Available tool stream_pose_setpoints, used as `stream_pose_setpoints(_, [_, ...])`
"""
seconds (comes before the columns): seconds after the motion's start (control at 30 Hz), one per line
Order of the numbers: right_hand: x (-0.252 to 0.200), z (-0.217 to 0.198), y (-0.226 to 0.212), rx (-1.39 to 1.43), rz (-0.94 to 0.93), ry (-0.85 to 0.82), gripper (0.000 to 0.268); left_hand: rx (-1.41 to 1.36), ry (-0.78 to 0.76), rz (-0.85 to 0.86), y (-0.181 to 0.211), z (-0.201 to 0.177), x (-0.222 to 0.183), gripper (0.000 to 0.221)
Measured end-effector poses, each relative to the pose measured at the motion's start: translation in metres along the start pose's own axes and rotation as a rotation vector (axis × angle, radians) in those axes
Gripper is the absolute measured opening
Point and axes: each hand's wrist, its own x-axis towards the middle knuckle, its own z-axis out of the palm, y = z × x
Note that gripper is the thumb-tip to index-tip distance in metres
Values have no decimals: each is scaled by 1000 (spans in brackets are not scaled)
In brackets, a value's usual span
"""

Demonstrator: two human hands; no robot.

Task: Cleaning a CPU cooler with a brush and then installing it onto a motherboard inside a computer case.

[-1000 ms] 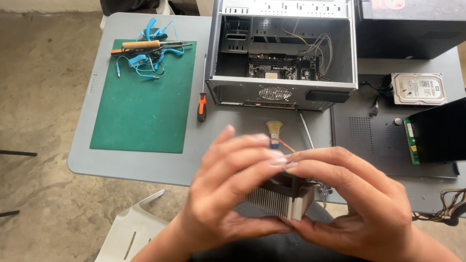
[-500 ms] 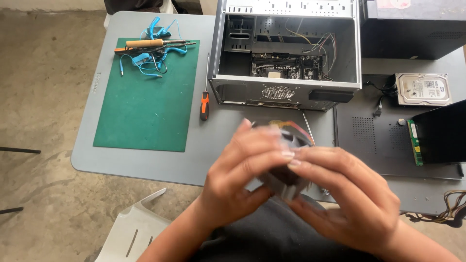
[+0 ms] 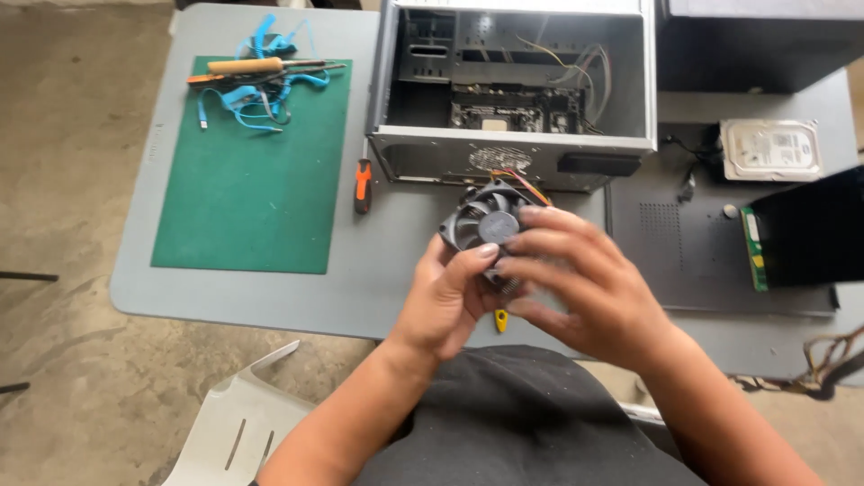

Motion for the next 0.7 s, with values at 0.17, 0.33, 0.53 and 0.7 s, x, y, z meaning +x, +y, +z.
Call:
stream_pose_setpoints(0.17, [-90, 5, 35, 46, 519, 193, 34, -11, 133, 49, -1, -31, 24, 43])
stream_pose_setpoints(0.33, [-175, 83, 52, -310, 1225, -534, 46, 27, 232, 49, 0, -51, 33, 44])
stream_pose_setpoints(0.53, [-229, 113, 88, -472, 1275, -718, 50, 3, 242, 76, -5, -54, 36, 52])
stream_pose_setpoints(0.7, [-226, 37, 70, -214, 1389, -591, 44, 108, 254, 77, 16, -47, 33, 71])
